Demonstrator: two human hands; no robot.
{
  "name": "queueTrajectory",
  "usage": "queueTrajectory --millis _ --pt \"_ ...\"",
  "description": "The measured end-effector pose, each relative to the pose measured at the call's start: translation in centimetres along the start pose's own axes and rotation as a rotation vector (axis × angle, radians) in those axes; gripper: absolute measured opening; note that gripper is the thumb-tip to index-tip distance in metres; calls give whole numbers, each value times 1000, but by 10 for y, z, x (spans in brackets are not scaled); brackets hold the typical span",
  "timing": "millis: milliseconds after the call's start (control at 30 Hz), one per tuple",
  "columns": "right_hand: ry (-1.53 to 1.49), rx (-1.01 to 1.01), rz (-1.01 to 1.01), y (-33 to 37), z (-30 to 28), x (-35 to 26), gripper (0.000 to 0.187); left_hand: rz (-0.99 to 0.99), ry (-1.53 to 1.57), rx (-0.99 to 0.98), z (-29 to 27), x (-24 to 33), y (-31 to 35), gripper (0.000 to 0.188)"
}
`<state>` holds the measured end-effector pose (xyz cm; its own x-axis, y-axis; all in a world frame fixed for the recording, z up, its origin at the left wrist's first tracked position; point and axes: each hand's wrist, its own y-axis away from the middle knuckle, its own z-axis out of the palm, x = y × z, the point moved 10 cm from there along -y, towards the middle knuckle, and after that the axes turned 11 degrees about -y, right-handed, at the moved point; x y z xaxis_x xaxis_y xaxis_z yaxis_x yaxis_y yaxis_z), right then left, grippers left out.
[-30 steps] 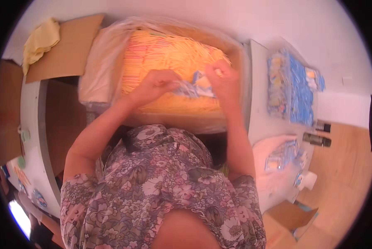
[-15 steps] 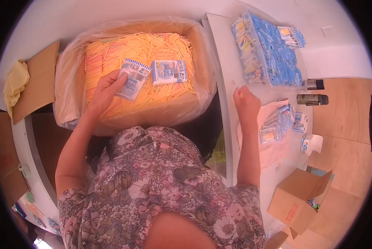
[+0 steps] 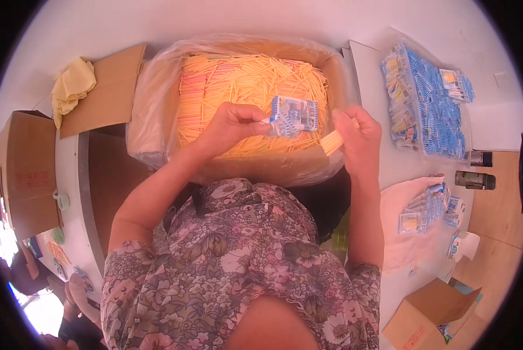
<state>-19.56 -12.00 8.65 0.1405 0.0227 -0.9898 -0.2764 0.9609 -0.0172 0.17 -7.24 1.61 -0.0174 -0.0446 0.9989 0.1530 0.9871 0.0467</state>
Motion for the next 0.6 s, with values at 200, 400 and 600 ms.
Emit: queueTrajectory --millis 200,400,600 --pt "96 -51 -10 -13 38 6 17 46 23 -43 7 -5 -3 13" --pt "377 -83 -222 -16 53 -9 18 87 22 -92 14 1 -4 12" --pt "501 -128 -280 -19 67 -18 19 85 -3 -98 15 -3 -5 12"
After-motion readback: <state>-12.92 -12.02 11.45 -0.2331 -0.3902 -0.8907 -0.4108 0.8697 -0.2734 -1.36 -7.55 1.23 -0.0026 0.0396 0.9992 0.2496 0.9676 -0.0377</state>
